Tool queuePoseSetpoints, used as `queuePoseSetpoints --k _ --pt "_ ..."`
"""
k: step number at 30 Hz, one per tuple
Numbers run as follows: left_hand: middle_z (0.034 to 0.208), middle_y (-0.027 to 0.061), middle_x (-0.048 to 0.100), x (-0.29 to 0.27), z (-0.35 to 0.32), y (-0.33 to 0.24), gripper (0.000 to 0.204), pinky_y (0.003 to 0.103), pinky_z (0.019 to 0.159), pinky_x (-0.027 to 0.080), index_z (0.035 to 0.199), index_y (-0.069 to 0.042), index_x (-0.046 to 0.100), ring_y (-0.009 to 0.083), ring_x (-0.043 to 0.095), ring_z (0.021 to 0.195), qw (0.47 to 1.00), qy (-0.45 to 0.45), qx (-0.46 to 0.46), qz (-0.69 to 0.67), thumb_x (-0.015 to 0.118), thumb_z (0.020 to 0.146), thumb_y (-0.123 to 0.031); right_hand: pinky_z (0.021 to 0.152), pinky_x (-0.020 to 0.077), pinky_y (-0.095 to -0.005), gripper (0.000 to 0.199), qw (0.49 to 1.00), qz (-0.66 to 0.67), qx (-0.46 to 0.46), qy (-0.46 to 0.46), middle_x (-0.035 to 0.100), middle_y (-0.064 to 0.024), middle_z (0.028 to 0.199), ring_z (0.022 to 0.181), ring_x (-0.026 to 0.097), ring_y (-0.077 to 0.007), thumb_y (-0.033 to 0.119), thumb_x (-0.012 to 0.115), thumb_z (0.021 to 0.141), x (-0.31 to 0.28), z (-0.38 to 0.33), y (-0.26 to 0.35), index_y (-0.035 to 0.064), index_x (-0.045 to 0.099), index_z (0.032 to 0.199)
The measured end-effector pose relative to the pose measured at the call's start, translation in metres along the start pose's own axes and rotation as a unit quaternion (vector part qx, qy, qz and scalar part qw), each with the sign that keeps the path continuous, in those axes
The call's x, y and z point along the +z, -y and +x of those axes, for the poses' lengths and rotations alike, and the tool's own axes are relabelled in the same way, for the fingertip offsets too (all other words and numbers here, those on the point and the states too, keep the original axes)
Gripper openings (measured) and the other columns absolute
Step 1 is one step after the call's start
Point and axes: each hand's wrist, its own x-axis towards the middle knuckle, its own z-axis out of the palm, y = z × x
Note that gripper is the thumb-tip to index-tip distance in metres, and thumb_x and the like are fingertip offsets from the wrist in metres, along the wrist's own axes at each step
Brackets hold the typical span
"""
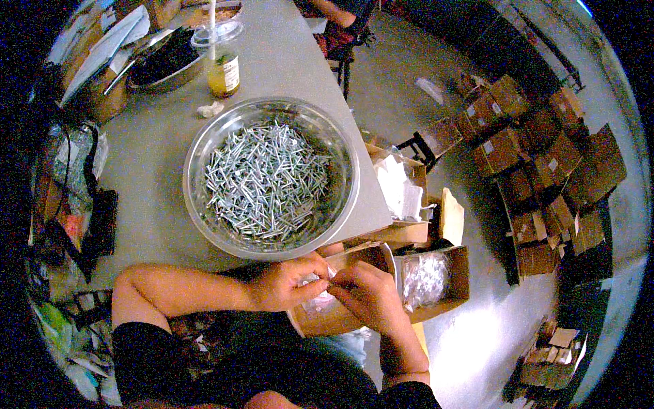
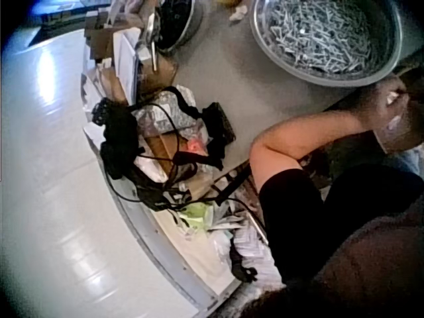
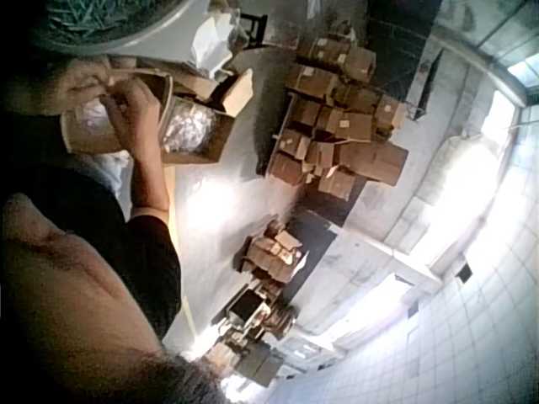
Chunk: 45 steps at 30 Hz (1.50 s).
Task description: The person repeatedly picks individual nails from a large metal bowl and places them into a small plastic bag held in a cardboard box. The task involves repetitive one-at-a-time handling of the nails to fill the bag.
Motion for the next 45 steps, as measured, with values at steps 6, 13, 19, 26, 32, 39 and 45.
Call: queuePoseSetpoints --k 6,13,19,26,32,39,45 --pt "0.086 0.0098 0.061 -0.002 -0.003 -0.002 0.009 0.036 0.078 0.047 0.084 -0.003 0.057 0.0245 0.060 0.085 0.996 0.055 -0.073 -0.013 0.061 0.086 -0.011 0.064 0.0492 -0.0361 0.012 0.999 0.045 0.013 0.027 0.060 -0.0101 0.075 0.071 0.060 -0.0279 0.006 0.074 0.074 0.009 -0.004 -0.010 0.0039 0.064 0.081" --pt "0.089 0.0110 0.061 0.002 -0.005 0.004 0.010 0.038 0.079 0.047 0.089 -0.003 0.057 0.0272 0.060 0.086 0.995 0.064 0.002 0.070 0.060 0.087 -0.013 0.063 0.0498 -0.0351 0.011 0.997 0.045 0.062 0.001 0.064 -0.0113 0.077 0.069 0.062 -0.0273 0.008 0.075 0.074 0.005 -0.021 -0.031 0.0037 0.067 0.080" --pt "0.089 0.0122 0.060 0.005 -0.003 0.004 0.016 0.037 0.077 0.049 0.098 -0.002 0.054 0.0260 0.062 0.086 0.996 0.024 -0.083 0.002 0.060 0.086 -0.010 0.063 0.0515 -0.0351 0.018 0.905 -0.282 0.252 -0.196 0.065 -0.0113 0.081 0.066 0.063 -0.0273 0.012 0.077 0.069 -0.054 -0.057 -0.083 0.0039 0.068 0.082" --pt "0.095 0.0099 0.061 0.002 -0.002 0.003 0.021 0.034 0.085 0.049 0.105 -0.002 0.054 0.0212 0.061 0.092 0.991 0.061 -0.121 0.012 0.061 0.087 -0.012 0.084 0.0492 -0.0402 0.029 0.970 -0.227 0.029 0.087 0.059 -0.0158 0.106 0.100 0.057 -0.0353 0.009 0.072 0.068 0.018 -0.053 -0.112 0.0061 0.064 0.096" --pt "0.095 0.0117 0.061 -0.001 0.001 0.001 0.019 0.036 0.084 0.048 0.100 -0.002 0.057 0.0243 0.061 0.093 0.988 0.088 -0.119 0.033 0.063 0.085 -0.011 0.093 0.0427 -0.0429 0.037 0.975 -0.143 -0.013 0.168 0.058 -0.0163 0.110 0.108 0.053 -0.0354 0.012 0.071 0.074 0.071 -0.032 -0.119 0.0047 0.060 0.108" --pt "0.097 0.0158 0.061 0.001 -0.005 0.008 0.024 0.039 0.082 0.048 0.102 -0.001 0.057 0.0309 0.061 0.093 0.987 0.107 -0.105 0.063 0.064 0.081 -0.009 0.073 0.0517 -0.0372 0.016 0.988 -0.012 0.002 0.156 0.066 -0.0128 0.087 0.081 0.064 -0.0309 0.011 0.069 0.078 0.033 -0.022 -0.088 0.0045 0.068 0.092" --pt "0.096 0.0172 0.061 0.003 -0.007 0.008 0.024 0.042 0.081 0.047 0.100 -0.002 0.058 0.0357 0.060 0.092 0.985 0.144 -0.024 0.094 0.063 0.077 -0.006 0.063 0.0477 -0.0263 0.013 0.959 0.150 0.175 0.165 0.067 -0.0070 0.079 0.072 0.059 -0.0099 0.006 0.072 0.079 0.009 -0.017 -0.056 -0.0026 0.068 0.087"
